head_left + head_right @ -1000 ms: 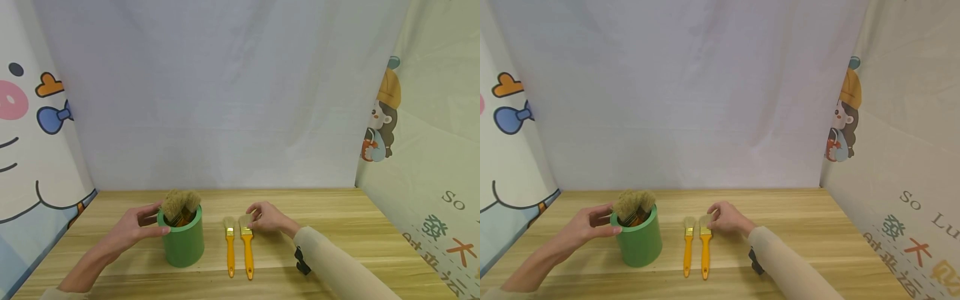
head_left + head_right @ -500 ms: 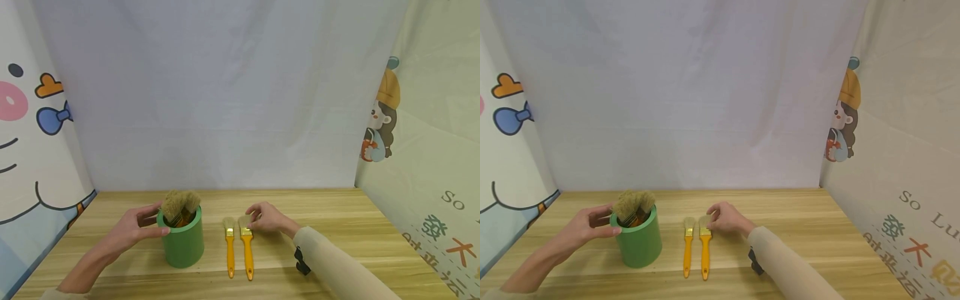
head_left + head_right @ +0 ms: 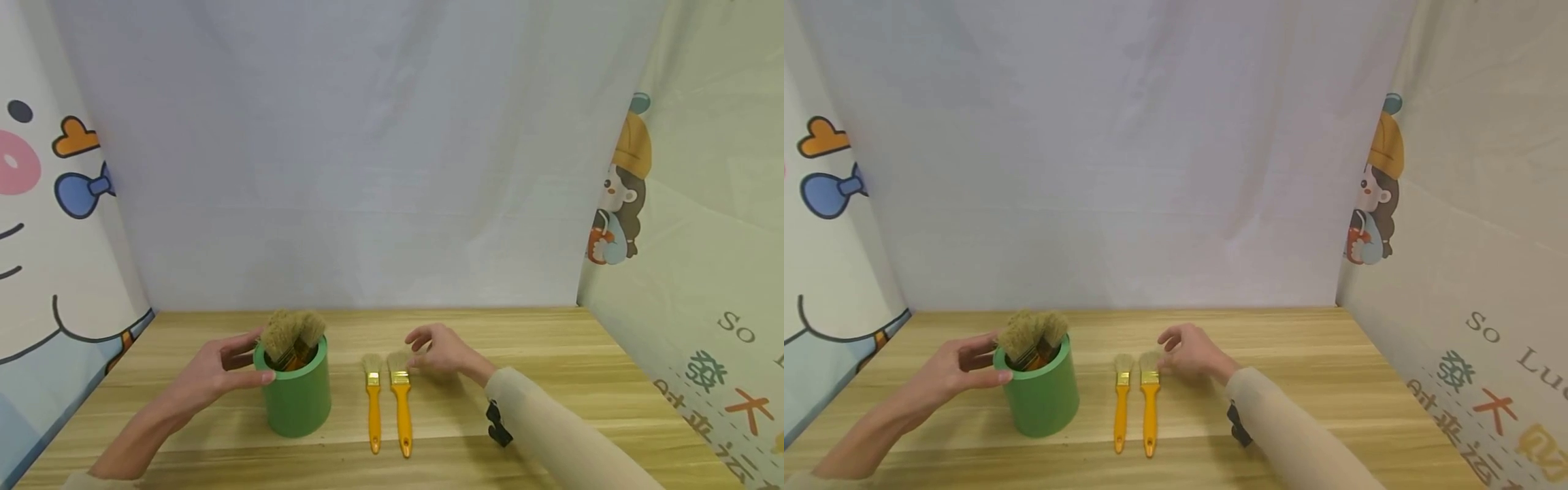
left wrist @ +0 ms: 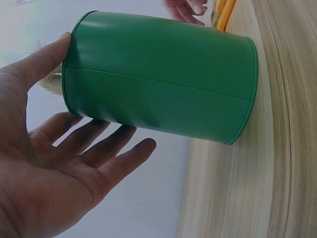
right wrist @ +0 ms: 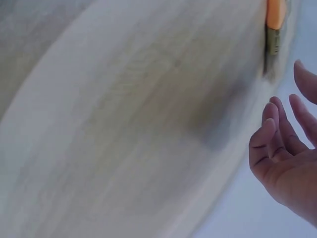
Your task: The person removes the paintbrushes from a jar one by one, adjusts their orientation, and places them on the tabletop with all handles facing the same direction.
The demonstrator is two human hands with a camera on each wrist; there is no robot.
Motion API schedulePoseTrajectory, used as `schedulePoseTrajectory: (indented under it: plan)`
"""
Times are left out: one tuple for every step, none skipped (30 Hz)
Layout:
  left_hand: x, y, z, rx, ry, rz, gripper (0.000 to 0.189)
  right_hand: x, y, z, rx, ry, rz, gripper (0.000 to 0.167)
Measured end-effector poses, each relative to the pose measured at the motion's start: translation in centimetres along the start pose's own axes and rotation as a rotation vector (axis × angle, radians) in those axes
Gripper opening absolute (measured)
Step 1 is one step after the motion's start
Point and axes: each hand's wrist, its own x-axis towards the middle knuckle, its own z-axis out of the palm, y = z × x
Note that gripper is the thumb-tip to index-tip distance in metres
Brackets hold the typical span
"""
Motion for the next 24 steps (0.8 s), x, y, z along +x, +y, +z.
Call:
schedulePoseTrajectory:
  plan:
    - [0.0,0.0,0.0,-0.002,-0.002,-0.002,0.086,-0.1,-0.2,-0.2,-0.005,0.002,-0.016,0.037]
    - [0.0,-0.1,0.0,-0.001,-0.005,0.001,0.086,-0.1,-0.4,-0.4,-0.012,0.002,-0.033,0.036]
    - [0.0,-0.1,0.0,-0.001,-0.007,0.003,0.086,-0.2,-0.6,-0.6,-0.02,0.003,-0.055,0.035]
    - [0.1,-0.1,0.0,0.0,-0.008,0.005,0.086,-0.3,-1.0,-0.7,-0.027,0.003,-0.079,0.034]
    - [0.1,-0.2,0.0,0.0,-0.008,0.006,0.086,-0.4,-1.4,-0.9,-0.033,0.002,-0.102,0.033]
    - [0.1,-0.2,0.1,0.001,-0.009,0.007,0.086,-0.5,-1.8,-1.1,-0.037,0.003,-0.122,0.032]
    - [0.1,-0.2,0.0,0.003,-0.009,0.009,0.086,-0.6,-2.4,-1.2,-0.037,0.002,-0.138,0.03]
    - [0.1,-0.2,0.1,0.005,-0.009,0.011,0.085,-0.7,-2.9,-1.3,-0.035,0.004,-0.149,0.029]
    - [0.1,-0.2,0.0,0.005,-0.008,0.009,0.085,-0.8,-3.5,-1.5,-0.028,0.003,-0.162,0.029]
    - [0.1,-0.3,0.0,0.006,-0.007,0.007,0.085,-0.9,-4.1,-1.6,-0.02,0.003,-0.172,0.028]
    - [0.1,-0.3,0.0,0.006,-0.006,0.008,0.085,-1.1,-4.7,-1.7,-0.012,0.0,-0.179,0.028]
    - [0.1,-0.3,0.0,0.008,-0.006,0.008,0.085,-1.2,-5.2,-1.7,-0.002,-0.003,-0.186,0.027]
    - [0.1,-0.3,0.0,0.008,-0.006,0.009,0.085,-1.2,-5.8,-1.7,0.005,-0.004,-0.193,0.027]
    - [0.0,-0.2,0.0,0.008,-0.006,0.009,0.085,-1.3,-6.2,-1.6,0.009,-0.004,-0.204,0.027]
    - [0.0,-0.2,0.0,0.006,-0.005,0.006,0.085,-1.3,-6.7,-1.6,0.012,-0.003,-0.213,0.026]
    - [0.0,-0.2,0.0,0.003,-0.003,0.004,0.085,-1.4,-7.1,-1.5,0.015,-0.002,-0.223,0.026]
    - [-0.1,-0.1,0.0,0.001,-0.002,0.002,0.085,-1.4,-7.6,-1.3,0.017,0.001,-0.228,0.026]
    - [-0.1,-0.1,0.0,0.0,-0.002,-0.001,0.085,-1.4,-8.0,-1.2,0.021,0.005,-0.234,0.026]
    - [-0.1,0.0,0.1,0.0,-0.002,-0.002,0.085,-1.5,-8.4,-1.0,0.025,0.009,-0.243,0.026]
    - [-0.1,0.0,0.1,0.002,-0.002,-0.003,0.085,-1.6,-8.8,-0.8,0.031,0.012,-0.253,0.026]
    - [-0.1,-0.1,0.1,0.004,-0.001,-0.005,0.085,-1.6,-9.3,-0.6,0.04,0.012,-0.261,0.026]
    - [-0.1,-0.1,0.1,0.006,-0.002,-0.003,0.085,-1.7,-9.7,-0.4,0.049,0.014,-0.27,0.025]
    - [-0.1,-0.1,0.1,0.008,-0.003,-0.001,0.085,-1.8,-10.1,-0.2,0.058,0.017,-0.28,0.025]
    - [-0.1,-0.1,0.1,0.01,-0.003,0.0,0.085,-1.9,-10.5,0.0,0.069,0.018,-0.295,0.025]
